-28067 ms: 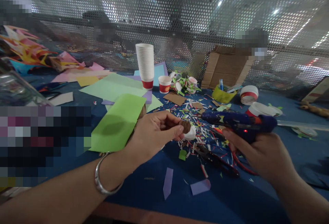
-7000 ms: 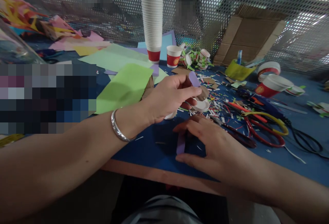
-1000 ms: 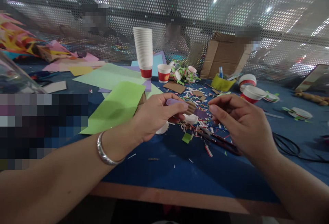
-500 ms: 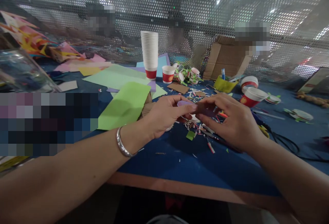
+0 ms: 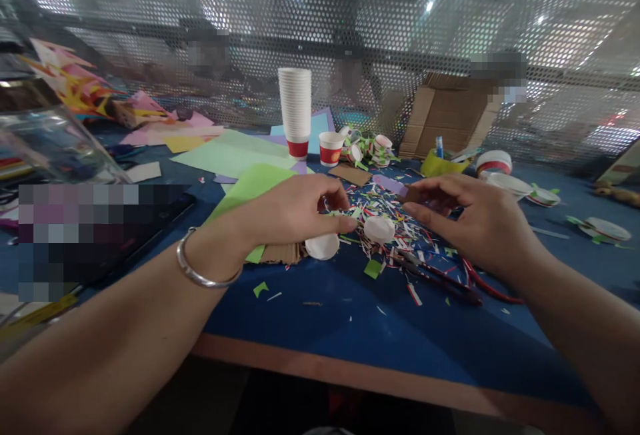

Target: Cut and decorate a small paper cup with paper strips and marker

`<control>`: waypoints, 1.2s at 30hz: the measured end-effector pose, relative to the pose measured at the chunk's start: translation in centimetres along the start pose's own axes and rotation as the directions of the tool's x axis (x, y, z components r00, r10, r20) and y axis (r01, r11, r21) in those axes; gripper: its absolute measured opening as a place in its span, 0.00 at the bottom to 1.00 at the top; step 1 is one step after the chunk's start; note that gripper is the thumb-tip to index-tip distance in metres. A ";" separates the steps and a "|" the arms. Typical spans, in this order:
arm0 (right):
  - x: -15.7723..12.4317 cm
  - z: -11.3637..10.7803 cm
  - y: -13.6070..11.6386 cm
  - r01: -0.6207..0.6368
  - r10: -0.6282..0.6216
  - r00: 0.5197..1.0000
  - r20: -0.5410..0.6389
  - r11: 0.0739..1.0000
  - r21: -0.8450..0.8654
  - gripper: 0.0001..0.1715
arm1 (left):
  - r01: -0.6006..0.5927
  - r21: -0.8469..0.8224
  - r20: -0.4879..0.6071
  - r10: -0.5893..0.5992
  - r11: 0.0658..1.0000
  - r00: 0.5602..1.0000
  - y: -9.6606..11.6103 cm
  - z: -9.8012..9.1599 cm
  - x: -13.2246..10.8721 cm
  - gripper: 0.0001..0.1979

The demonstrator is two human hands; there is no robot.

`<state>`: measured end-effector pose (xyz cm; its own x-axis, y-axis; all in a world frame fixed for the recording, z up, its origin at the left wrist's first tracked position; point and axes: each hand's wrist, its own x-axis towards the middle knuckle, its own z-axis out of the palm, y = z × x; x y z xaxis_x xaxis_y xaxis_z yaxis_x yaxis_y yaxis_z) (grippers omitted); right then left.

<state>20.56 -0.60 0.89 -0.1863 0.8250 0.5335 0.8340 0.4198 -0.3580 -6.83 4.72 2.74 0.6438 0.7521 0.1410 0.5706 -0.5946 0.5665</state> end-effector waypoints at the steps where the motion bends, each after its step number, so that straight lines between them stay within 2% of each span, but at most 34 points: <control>1: -0.1 0.2 0.2 -0.005 0.005 1.000 0.000 1.000 0.008 0.17 | 0.006 0.072 0.082 -0.012 0.997 0.997 0.0 -0.4 -0.2 0.18; 3: -0.2 0.7 0.8 -0.013 0.013 1.000 -0.001 1.000 0.015 0.17 | 0.003 0.175 0.203 -0.039 0.985 0.978 -0.2 -0.8 -0.6 0.20; 5: -0.5 1.0 1.3 -0.032 0.032 0.999 0.006 0.999 0.019 0.17 | 0.004 0.262 0.233 -0.067 0.965 0.970 -0.4 -0.8 -1.0 0.23; 8: -0.9 1.2 1.7 -0.080 0.079 0.996 0.036 0.996 0.041 0.17 | 0.037 0.364 0.181 -0.109 0.931 0.977 -0.3 -0.2 -1.4 0.27; 12: -1.3 0.8 1.3 -0.085 0.080 0.995 0.058 0.993 0.077 0.16 | 0.119 0.386 0.103 -0.171 0.915 0.980 0.7 0.9 -1.7 0.26; 16: -1.6 0.6 0.9 -0.076 0.072 0.996 0.054 0.994 0.075 0.16 | 0.103 0.429 0.129 -0.173 0.897 0.976 1.4 1.4 -1.7 0.19; 18: -1.7 0.7 0.7 -0.063 0.059 0.997 0.056 0.995 0.075 0.16 | 0.087 0.451 0.130 -0.162 0.888 0.978 1.3 1.1 -1.7 0.19; 21: -1.9 0.7 0.5 -0.045 0.040 0.997 0.060 0.996 0.081 0.16 | 0.087 0.372 0.069 -0.121 0.924 0.990 0.8 0.5 -1.7 0.22; 24: -2.0 0.6 0.1 -0.018 0.012 0.998 0.056 0.994 0.106 0.17 | 0.108 0.122 0.037 -0.113 0.987 0.993 0.2 0.3 -1.3 0.26; 27: -2.2 0.6 -0.4 0.018 -0.027 0.997 0.075 0.993 0.115 0.15 | 0.031 -0.053 0.033 -0.029 0.998 0.999 0.0 1.0 -0.9 0.31; 31: -2.3 0.8 -0.9 0.056 -0.073 0.988 0.137 0.991 0.122 0.14 | -0.108 -0.058 0.000 0.108 0.992 0.994 0.7 2.5 -0.5 0.43; 36: -2.3 1.1 -1.1 0.116 -0.138 0.973 0.187 0.986 0.124 0.12 | -0.292 -0.044 -0.024 0.291 0.955 0.956 1.3 3.7 -0.7 0.44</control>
<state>19.50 -2.60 -0.78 -0.3931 0.8154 0.4249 0.7363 0.5560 -0.3857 -4.64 2.37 0.37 0.7698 0.5528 0.3191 0.3344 -0.7751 0.5361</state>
